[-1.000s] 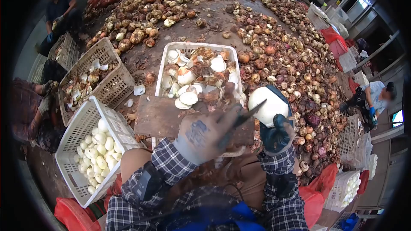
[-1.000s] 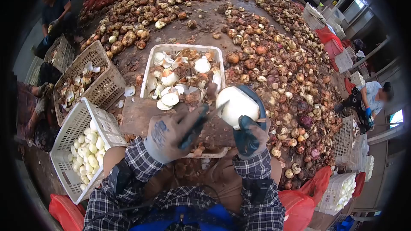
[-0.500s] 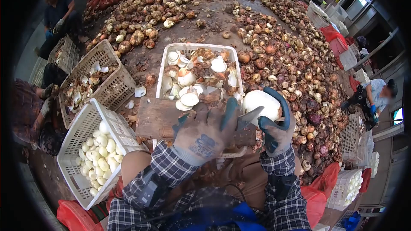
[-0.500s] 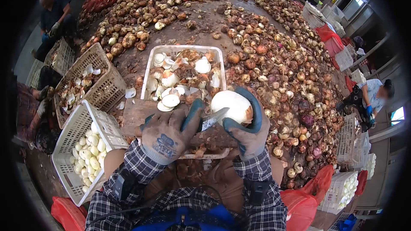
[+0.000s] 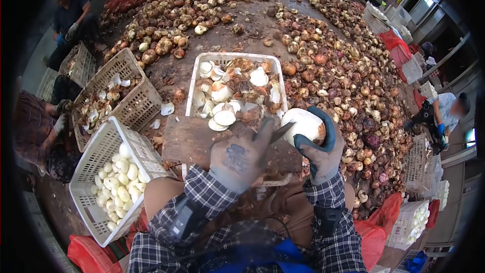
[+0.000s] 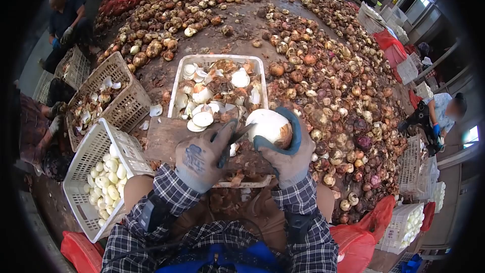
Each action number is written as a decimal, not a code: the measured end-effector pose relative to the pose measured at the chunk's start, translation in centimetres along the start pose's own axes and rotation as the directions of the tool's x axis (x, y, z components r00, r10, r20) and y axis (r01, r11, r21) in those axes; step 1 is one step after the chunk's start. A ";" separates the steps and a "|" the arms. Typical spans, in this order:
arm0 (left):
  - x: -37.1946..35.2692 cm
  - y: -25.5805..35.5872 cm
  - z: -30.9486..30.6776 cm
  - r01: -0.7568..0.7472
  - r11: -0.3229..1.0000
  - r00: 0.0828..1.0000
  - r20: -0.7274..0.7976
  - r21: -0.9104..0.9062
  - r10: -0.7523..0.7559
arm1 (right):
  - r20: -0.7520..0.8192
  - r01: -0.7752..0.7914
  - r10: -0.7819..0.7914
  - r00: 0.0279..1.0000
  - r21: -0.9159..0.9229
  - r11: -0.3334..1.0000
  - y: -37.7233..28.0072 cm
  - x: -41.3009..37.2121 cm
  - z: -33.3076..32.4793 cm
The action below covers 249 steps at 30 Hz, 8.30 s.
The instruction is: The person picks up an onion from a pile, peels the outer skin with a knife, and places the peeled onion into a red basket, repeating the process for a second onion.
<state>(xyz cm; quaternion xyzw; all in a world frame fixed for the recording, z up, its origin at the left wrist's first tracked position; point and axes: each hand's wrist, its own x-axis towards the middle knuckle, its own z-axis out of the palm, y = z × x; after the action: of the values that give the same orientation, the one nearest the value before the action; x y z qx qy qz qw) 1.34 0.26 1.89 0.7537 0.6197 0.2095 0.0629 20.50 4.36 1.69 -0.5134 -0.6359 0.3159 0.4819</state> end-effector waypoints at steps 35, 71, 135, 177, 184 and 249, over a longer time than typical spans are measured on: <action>-1.3 0.7 2.3 -0.240 0.971 0.962 -0.140 -0.014 0.236 | 0.055 -0.189 0.348 0.936 0.912 0.364 2.8 -2.2 2.1; 0.4 -1.2 1.7 -0.046 0.820 0.925 -0.334 -0.571 -0.181 | 0.331 -0.367 0.212 0.920 0.916 0.160 3.2 -2.3 2.2; 0.3 -1.9 2.4 0.359 0.346 0.905 0.234 -0.867 -0.354 | 0.396 -0.408 0.131 0.909 0.776 0.481 2.5 -0.6 2.8; -0.1 -1.9 2.4 0.166 0.619 0.973 0.025 -0.768 -0.230 | 0.322 -0.319 0.126 0.938 0.666 0.675 2.4 -1.3 3.8; 0.2 -1.7 2.0 0.241 0.352 0.932 0.114 -0.904 -0.345 | 0.317 -0.399 0.258 0.913 0.829 0.392 5.4 -2.0 3.5; 0.0 -1.3 3.8 0.415 0.189 0.901 0.373 -0.890 -0.220 | 0.016 -0.058 0.056 0.998 0.351 0.935 1.4 -1.6 3.5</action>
<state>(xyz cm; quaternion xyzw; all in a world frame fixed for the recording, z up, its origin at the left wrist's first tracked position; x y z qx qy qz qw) 1.67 1.12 -1.97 0.4287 0.4997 0.4600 0.5957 17.68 3.54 -1.18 -0.4365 -0.5555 0.4398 0.5545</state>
